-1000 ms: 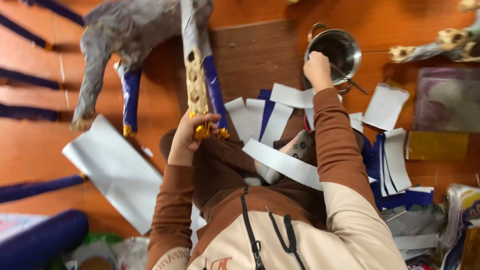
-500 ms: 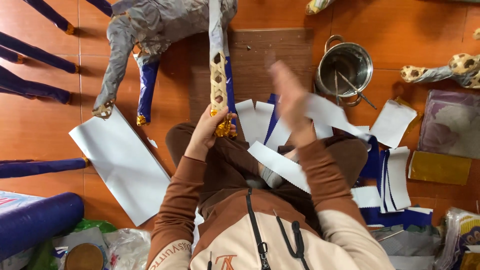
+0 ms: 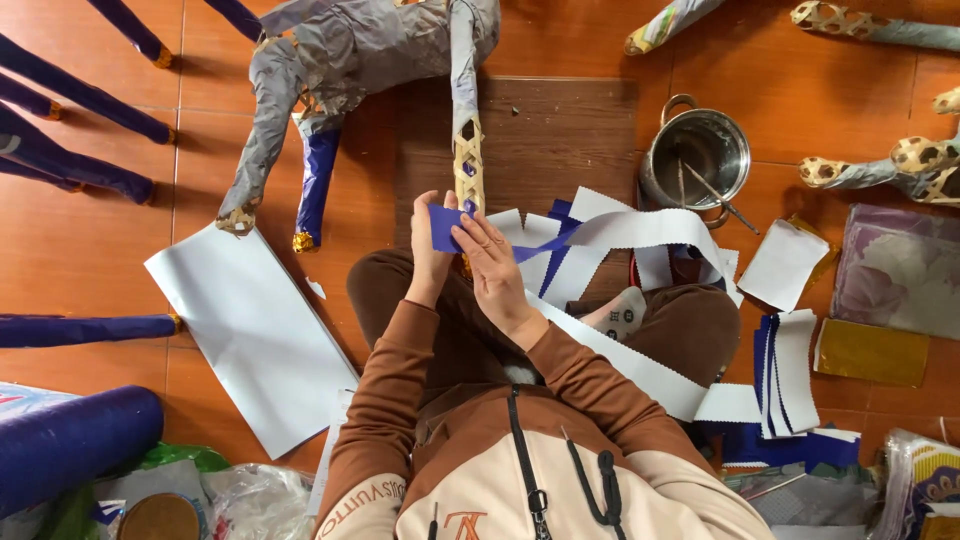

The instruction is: Applying decorative gold and blue foil to the legs of paper-mache giraffe figures.

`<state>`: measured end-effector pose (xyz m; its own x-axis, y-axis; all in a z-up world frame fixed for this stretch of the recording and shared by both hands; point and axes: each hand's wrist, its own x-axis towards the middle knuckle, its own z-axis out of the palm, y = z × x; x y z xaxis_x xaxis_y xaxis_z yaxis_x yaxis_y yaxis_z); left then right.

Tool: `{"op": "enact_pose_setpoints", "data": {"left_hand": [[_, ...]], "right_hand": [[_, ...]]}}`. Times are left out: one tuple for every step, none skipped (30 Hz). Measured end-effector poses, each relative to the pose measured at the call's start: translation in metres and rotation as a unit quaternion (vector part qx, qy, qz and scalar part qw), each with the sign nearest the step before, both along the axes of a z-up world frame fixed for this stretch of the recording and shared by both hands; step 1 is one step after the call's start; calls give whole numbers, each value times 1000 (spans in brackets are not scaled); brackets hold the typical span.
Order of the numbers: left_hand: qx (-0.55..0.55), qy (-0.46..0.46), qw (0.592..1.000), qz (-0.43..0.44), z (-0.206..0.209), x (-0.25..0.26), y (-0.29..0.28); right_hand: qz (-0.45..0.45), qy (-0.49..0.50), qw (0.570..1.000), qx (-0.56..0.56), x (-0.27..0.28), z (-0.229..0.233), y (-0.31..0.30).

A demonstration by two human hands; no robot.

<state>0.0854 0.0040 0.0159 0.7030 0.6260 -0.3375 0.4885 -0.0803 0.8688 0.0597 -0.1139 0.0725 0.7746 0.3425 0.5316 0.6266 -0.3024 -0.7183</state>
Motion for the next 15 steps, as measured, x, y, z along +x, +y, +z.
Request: {"op": "enact_pose_setpoints", "data": {"left_hand": [[-58,-10,998,7,16,-1,-2],[-58,-10,998,7,29,-7,5],[-95,-92,991,11,42,-13,11],[-132,-173,976,16,55,-19,17],[-132,-172,976,16,51,-24,19],[-170,-141,975,31,47,-29,21],[-207,-110,971,46,43,-34,23],[-207,-109,971,45,39,-40,23],[-135,-81,987,-4,36,-48,23],[-64,-51,995,-53,32,-57,23],[-64,-49,995,-54,30,-57,21],[-75,-38,996,-43,28,-57,19],[-85,-28,995,-33,26,-55,18],[-84,-27,995,-35,31,-54,18],[-137,-43,990,-12,37,-53,17]], "right_hand": [[8,6,1000,3,0,-2,0],[8,6,1000,3,-1,-4,0],[15,8,1000,-5,-1,-6,0],[21,10,1000,-13,-1,-8,0],[21,11,1000,-13,-1,-10,-2],[25,5,999,-30,-2,-12,-3],[30,-1,998,-46,-2,-13,-5],[30,0,998,-46,0,-16,-5],[40,2,998,-53,0,-19,-6],[50,5,997,-61,-1,-22,-7],[50,7,997,-61,-3,-17,-13],[47,19,998,-28,-6,-12,-19],[42,30,999,5,-7,-6,-24],[40,32,999,6,-14,-9,-34],[-7,139,990,23,-21,-12,-44]]}}
